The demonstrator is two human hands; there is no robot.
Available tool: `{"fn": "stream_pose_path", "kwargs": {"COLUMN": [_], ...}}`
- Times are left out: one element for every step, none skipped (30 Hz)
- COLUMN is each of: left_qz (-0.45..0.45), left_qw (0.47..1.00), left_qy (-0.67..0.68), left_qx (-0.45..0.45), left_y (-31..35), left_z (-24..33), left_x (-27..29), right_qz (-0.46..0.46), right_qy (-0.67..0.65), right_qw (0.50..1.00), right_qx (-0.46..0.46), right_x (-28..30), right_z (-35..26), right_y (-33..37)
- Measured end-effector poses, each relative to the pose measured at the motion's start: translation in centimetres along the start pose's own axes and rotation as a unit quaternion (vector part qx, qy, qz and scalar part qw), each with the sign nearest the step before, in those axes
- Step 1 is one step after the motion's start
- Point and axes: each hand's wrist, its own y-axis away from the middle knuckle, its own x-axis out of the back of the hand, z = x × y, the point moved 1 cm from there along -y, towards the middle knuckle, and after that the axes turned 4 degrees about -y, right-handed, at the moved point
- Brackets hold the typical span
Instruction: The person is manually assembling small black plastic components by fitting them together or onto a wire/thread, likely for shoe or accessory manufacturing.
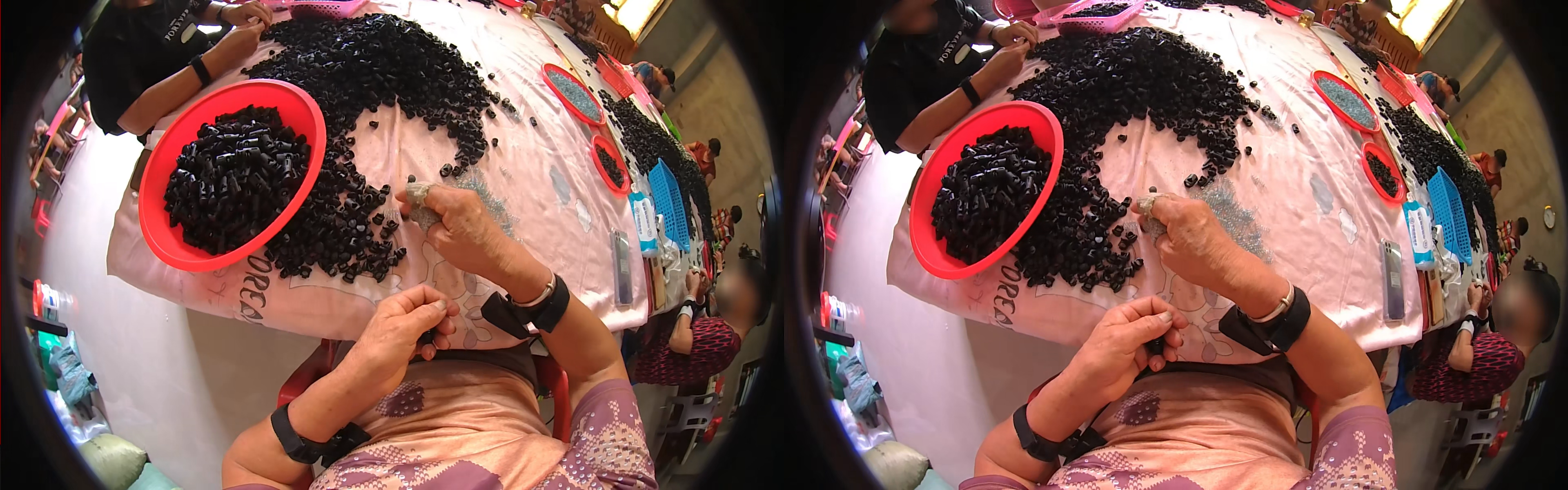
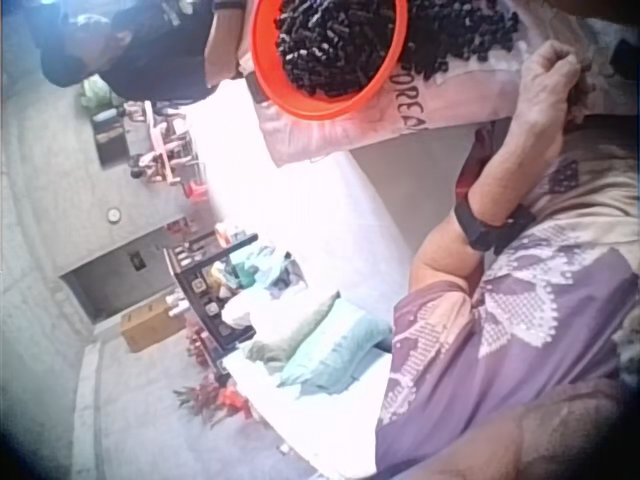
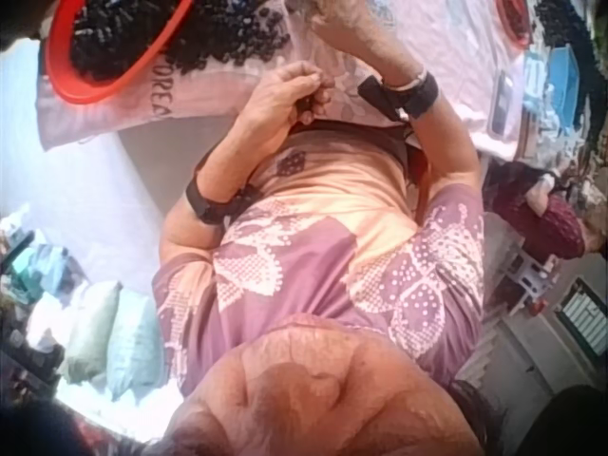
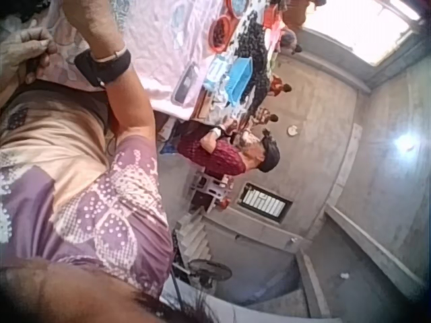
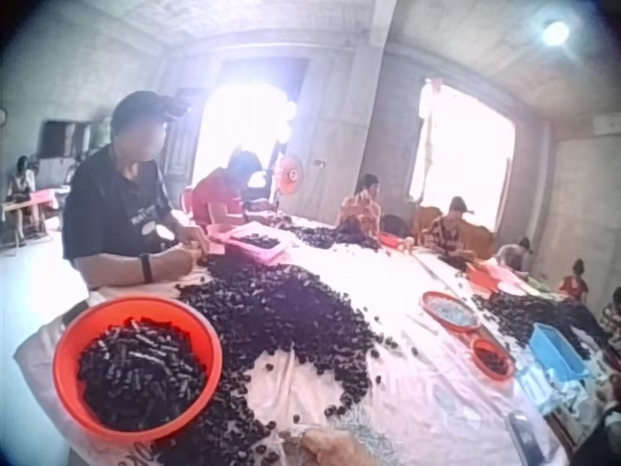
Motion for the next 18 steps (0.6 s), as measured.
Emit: {"fn": "stream_pose_path", "kwargs": {"left_qz": [-0.003, -0.006, -0.005, -0.005, -0.006, -0.006, -0.008, -0.010, -0.009, -0.005, -0.002, -0.001, -0.002, -0.003, -0.004, -0.003, -0.002, -0.001], "left_qw": [1.000, 1.000, 1.000, 1.000, 1.000, 1.000, 1.000, 1.000, 1.000, 1.000, 1.000, 1.000, 1.000, 1.000, 1.000, 1.000, 0.999, 1.000], "left_qy": [0.000, -0.001, -0.001, -0.006, -0.011, -0.011, -0.014, -0.017, -0.017, -0.020, -0.023, -0.023, -0.025, -0.028, -0.028, -0.029, -0.031, -0.030], "left_qx": [-0.003, -0.006, -0.005, -0.004, -0.003, -0.003, -0.005, -0.008, -0.008, -0.005, -0.002, -0.002, -0.002, -0.001, -0.001, -0.005, -0.009, -0.009], "left_y": [0.0, 0.0, 0.0, 0.0, 0.0, 0.0, 0.0, 0.0, 0.1, 0.1, 0.1, 0.1, 0.1, 0.1, 0.1, 0.1, 0.2, 0.2], "left_z": [0.0, 0.0, 0.0, 0.1, 0.1, 0.1, 0.2, 0.2, 0.2, 0.2, 0.2, 0.2, 0.2, 0.2, 0.2, 0.3, 0.3, 0.2], "left_x": [-0.1, -0.1, -0.1, -0.2, -0.2, -0.3, -0.2, -0.2, -0.2, -0.2, -0.2, -0.2, -0.2, -0.3, -0.4, -0.4, -0.4, -0.4], "right_qz": [0.000, -0.005, -0.010, -0.009, -0.006, -0.002, -0.002, 0.002, 0.007, 0.006, -0.011, -0.029, -0.029, -0.036, -0.042, -0.043, -0.057, -0.071], "right_qy": [-0.001, 0.014, 0.030, 0.030, 0.060, 0.091, 0.090, 0.101, 0.112, 0.112, 0.137, 0.161, 0.162, 0.209, 0.256, 0.254, 0.272, 0.289], "right_qw": [1.000, 1.000, 0.999, 0.999, 0.998, 0.996, 0.996, 0.995, 0.993, 0.993, 0.990, 0.986, 0.986, 0.975, 0.961, 0.961, 0.956, 0.950], "right_qx": [0.000, -0.009, -0.018, -0.018, -0.006, 0.007, 0.006, 0.022, 0.037, 0.037, 0.031, 0.024, 0.023, 0.061, 0.099, 0.100, 0.095, 0.090], "right_x": [0.1, 0.2, 0.2, 0.2, 0.3, 0.3, 0.3, 0.2, 0.1, 0.0, -0.2, -0.4, -0.6, -1.0, -1.2, -1.3, -1.2, -1.3], "right_z": [0.0, 0.0, 0.0, 0.1, 0.3, 0.3, 0.2, -0.2, -0.5, -0.6, -0.7, -0.7, -0.4, 0.1, 0.3, 0.1, -0.3, -0.5], "right_y": [0.3, 0.5, 0.6, 0.6, 0.6, 0.6, 0.4, 0.1, -0.3, -0.6, -0.9, -1.2, -1.3, -1.4, -1.4, -1.5, -1.7, -1.8]}}
